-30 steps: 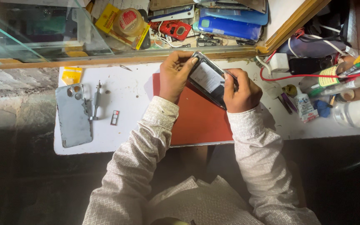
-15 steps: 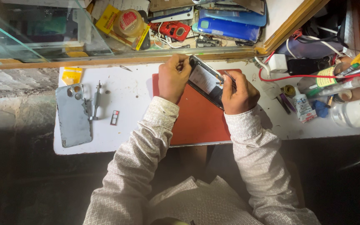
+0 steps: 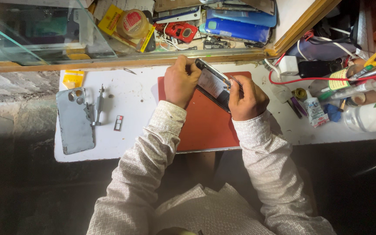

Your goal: The person uses a small metal tool to carefully pry and separate the back cover from a smartphone. They work around the camera module and along the edges, gradually lifting the cover while holding the phone steady.

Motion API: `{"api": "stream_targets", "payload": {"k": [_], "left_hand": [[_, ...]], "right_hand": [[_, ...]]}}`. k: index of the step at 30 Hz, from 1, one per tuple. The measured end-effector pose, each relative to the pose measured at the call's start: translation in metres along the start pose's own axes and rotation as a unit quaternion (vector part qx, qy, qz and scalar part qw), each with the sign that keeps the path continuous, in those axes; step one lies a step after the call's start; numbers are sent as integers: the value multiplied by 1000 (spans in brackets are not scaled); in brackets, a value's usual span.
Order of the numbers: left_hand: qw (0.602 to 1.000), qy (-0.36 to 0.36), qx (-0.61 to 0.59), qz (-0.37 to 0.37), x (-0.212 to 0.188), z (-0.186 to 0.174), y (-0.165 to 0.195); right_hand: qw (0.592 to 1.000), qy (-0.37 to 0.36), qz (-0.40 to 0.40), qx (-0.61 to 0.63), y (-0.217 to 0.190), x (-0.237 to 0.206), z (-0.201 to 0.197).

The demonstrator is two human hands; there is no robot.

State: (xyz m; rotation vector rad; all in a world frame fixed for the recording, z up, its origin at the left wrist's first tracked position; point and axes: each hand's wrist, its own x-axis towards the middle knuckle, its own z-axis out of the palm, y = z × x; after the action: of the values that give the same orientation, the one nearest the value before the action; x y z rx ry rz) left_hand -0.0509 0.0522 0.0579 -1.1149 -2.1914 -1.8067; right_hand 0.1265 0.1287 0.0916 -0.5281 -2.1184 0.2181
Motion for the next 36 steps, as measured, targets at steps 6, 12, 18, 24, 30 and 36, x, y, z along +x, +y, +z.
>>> {"api": "stream_targets", "payload": {"k": [6,12,18,24,30,36], "left_hand": [[1000,-6,14,27,-3,5,-5],[998,1,55,39,-4,11,-12],[997,12,64,41,-4,13,-16],[997,15,63,34,-3,13,-17],[998,13,55,26,-4,12,-16],[997,24,70,30,-6,13,-18]], "right_hand": [[1000,-1,-2,-6,-1,0,0],[1000,4,-7,1,-1,-1,2],[1000,6,-8,-4,0,-1,5],[1000,7,-13,-13,1,-1,7],[1000,17,-16,-11,0,0,8],[1000,12,0,-21,0,1,8]]}}
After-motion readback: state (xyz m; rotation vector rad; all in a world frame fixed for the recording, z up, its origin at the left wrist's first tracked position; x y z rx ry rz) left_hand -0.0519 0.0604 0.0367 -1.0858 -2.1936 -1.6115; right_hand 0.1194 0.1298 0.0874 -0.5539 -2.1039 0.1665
